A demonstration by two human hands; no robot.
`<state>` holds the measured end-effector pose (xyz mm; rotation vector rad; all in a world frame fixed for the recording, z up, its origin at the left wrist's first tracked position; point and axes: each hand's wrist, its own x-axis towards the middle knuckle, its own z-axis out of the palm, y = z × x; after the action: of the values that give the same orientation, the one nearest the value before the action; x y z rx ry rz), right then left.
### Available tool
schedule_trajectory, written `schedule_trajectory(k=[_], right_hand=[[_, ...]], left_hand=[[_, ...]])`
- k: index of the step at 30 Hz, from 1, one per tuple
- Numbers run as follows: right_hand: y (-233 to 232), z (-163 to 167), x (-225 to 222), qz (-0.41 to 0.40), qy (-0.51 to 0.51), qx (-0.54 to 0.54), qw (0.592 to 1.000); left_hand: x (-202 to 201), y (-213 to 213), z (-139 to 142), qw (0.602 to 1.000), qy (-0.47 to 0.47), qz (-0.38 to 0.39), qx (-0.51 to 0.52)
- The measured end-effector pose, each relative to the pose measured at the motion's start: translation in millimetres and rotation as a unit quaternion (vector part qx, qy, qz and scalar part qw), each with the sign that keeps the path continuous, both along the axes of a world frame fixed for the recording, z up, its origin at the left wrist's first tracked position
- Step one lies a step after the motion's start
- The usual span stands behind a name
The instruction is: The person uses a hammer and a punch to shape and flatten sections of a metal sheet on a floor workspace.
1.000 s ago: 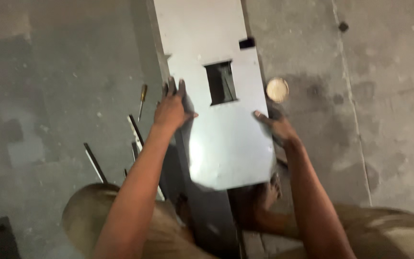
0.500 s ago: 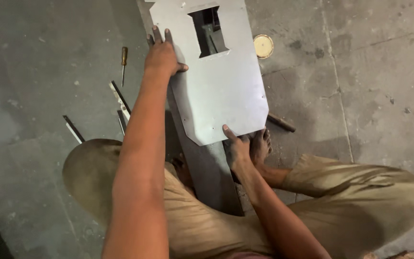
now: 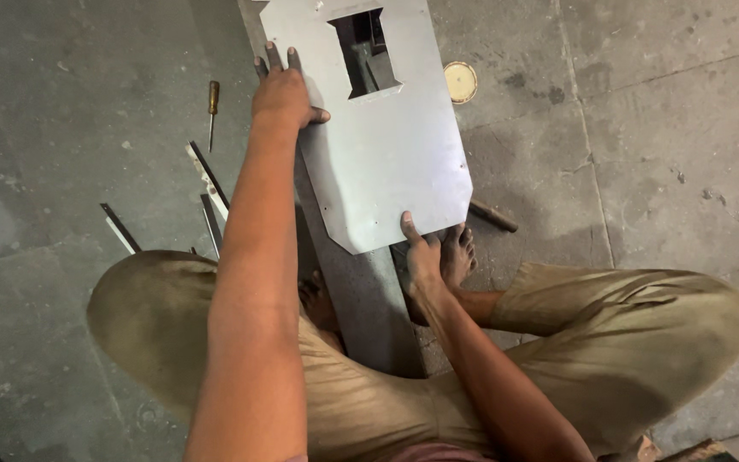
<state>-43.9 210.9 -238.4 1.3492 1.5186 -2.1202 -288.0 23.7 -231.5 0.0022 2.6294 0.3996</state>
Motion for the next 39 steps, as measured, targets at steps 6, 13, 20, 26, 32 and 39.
schedule_trajectory(k=[6,13,20,26,32,39], right_hand=[[2,4,-1,-0.005,0.000,-0.027,1.000],[4,3,-1,0.011,-0.010,-0.009,1.000],[5,11,-3,0.018,0.011,-0.021,1.000],[2,2,-1,0.031,0.015,0.032,0.999],[52,18,-18,-0.023,0.084,0.216,0.973],[101,39,-111,0.377,0.000,0.257,0.890]], left_hand=[[-4,3,-5,0.999,0.004,-0.027,-0.028],[-3,3,-9,0.999,0.018,-0.035,-0.035],[-5,4,-11,0.999,0.026,-0.029,-0.024],[0,-1,-8,0.999,0.041,-0.021,-0.003],[5,-1,-2,1.000,0.025,0.015,0.008],[13,-5,8,0.998,0.051,0.022,0.013]])
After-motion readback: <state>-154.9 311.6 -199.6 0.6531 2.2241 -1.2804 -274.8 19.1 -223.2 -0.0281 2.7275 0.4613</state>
